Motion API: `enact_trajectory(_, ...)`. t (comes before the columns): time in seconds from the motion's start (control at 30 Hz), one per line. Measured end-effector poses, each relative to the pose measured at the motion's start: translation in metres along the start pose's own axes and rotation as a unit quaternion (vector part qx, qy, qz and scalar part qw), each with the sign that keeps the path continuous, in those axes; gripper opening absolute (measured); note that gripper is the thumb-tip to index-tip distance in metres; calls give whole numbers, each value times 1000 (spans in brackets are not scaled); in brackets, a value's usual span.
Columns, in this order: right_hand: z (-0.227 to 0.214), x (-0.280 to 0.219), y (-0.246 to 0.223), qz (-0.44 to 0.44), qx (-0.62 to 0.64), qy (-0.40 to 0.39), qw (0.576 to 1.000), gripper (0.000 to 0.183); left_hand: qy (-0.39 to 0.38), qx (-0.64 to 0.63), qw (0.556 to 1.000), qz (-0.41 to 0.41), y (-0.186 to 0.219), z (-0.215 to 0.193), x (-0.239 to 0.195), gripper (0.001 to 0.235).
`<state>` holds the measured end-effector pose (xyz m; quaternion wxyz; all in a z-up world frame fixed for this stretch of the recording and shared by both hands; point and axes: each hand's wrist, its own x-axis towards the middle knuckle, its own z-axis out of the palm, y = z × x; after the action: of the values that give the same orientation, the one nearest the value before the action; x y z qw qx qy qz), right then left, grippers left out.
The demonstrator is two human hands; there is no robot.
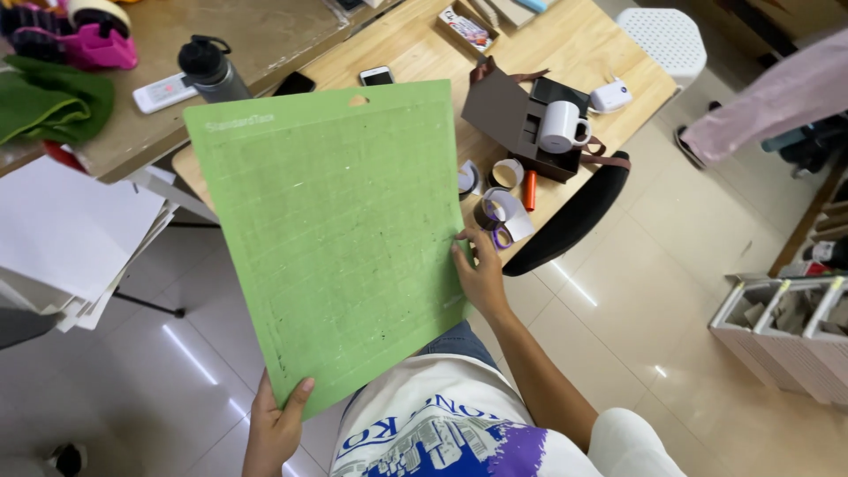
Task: Applying glue to a paper cutout and handling a cutting mat
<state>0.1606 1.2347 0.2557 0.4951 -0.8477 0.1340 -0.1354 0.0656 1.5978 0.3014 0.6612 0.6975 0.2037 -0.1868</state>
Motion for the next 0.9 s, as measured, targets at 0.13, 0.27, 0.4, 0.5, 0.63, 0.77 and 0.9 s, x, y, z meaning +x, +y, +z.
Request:
enact_trajectory(0.13,-2,4,7,-3,4,-34,999,3,6,-15,999,41,1,0,-6,67)
enact_trajectory(0.27,-10,12,-1,141,222,-28,964,27,56,-51,997,-19,26,0,-20,68)
enact_trajectory(0.4,-29,15,-12,270,416,-150,855,6,68,-53,996,25,1,-26,-11,77)
enact_trajectory(0.5,-37,11,-24,281,452,-187,826,20,67,2,997,30,21,-34,-11,81)
enact_trajectory(0.63,-47,6,-41,258,465,-218,819,28,64,4,992,111,27,-37,-9,79)
enact_trajectory(0.77,-51,4,-36,277,483,-202,805,34,45,-8,994,101,42,-32,-13,92)
enact_trajectory(0.9,-59,0,-22,280,503,-166,801,27,50,87,995,-6,90,-11,-18,124)
